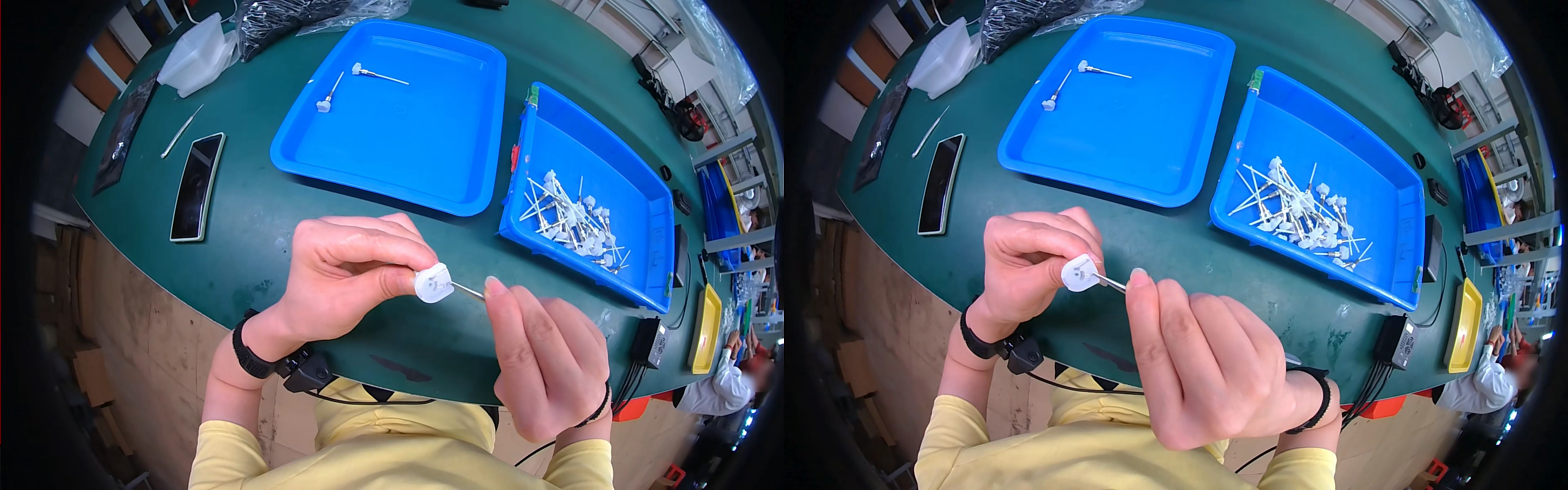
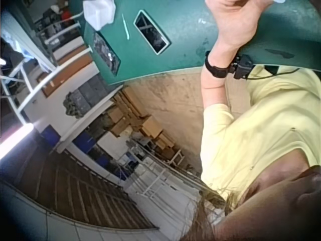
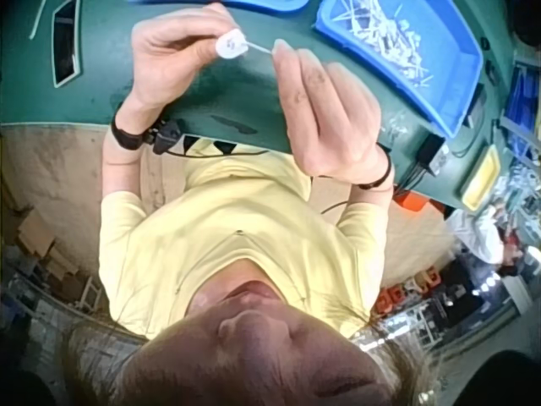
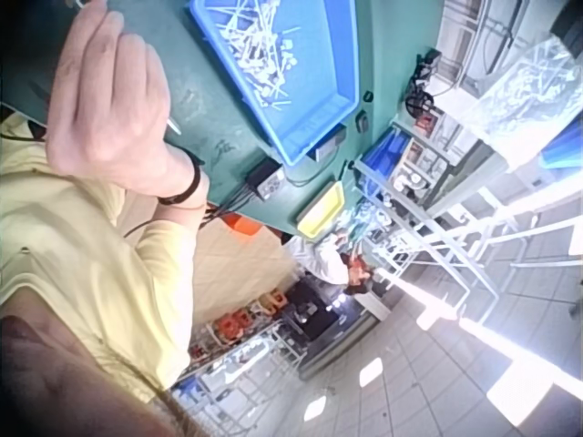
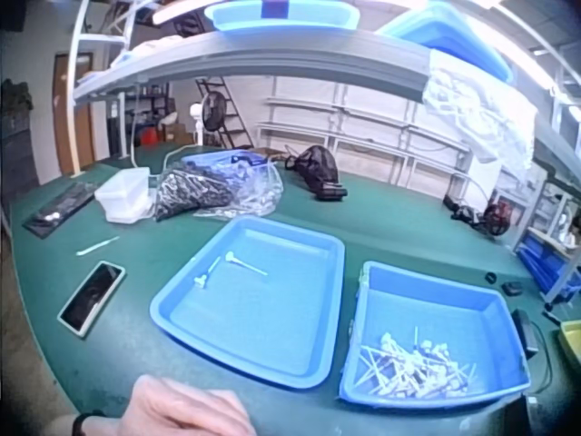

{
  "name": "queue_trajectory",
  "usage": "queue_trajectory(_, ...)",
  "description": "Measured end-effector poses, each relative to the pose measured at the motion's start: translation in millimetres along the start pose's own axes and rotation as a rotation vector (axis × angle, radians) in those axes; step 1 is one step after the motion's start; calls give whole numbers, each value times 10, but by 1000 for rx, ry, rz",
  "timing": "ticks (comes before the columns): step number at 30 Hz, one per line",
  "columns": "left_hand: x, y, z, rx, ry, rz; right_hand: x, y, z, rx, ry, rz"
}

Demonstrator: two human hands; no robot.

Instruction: Manually assemble small white plastic components using tweezers and a plastic rod on a green workbench.

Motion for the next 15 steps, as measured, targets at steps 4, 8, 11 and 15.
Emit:
queue_trajectory(4, 10, -9, 9, 2, 3, 4, 36, -32, -22, 9, -49, -33)
queue_trajectory(8, 8, -13, 15, -13, 2, -3, 65, -29, -69, 46, -111, -49)
queue_trajectory(11, -9, 0, -43, -49, -38, -8, 27, -90, -53, 37, -56, 109)
queue_trajectory(15, -10, 16, -36, -64, -42, -11, 49, -68, -56, 11, -69, 81)
Point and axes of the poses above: each hand's wrist, its own x-axis away from the middle knuckle, its own z-axis out of the back of the hand, y = z × x, the point moved 10 cm from there along -x, towards the middle knuckle, and after that the axes turned 13 degrees about y, right-handed, at the moved point
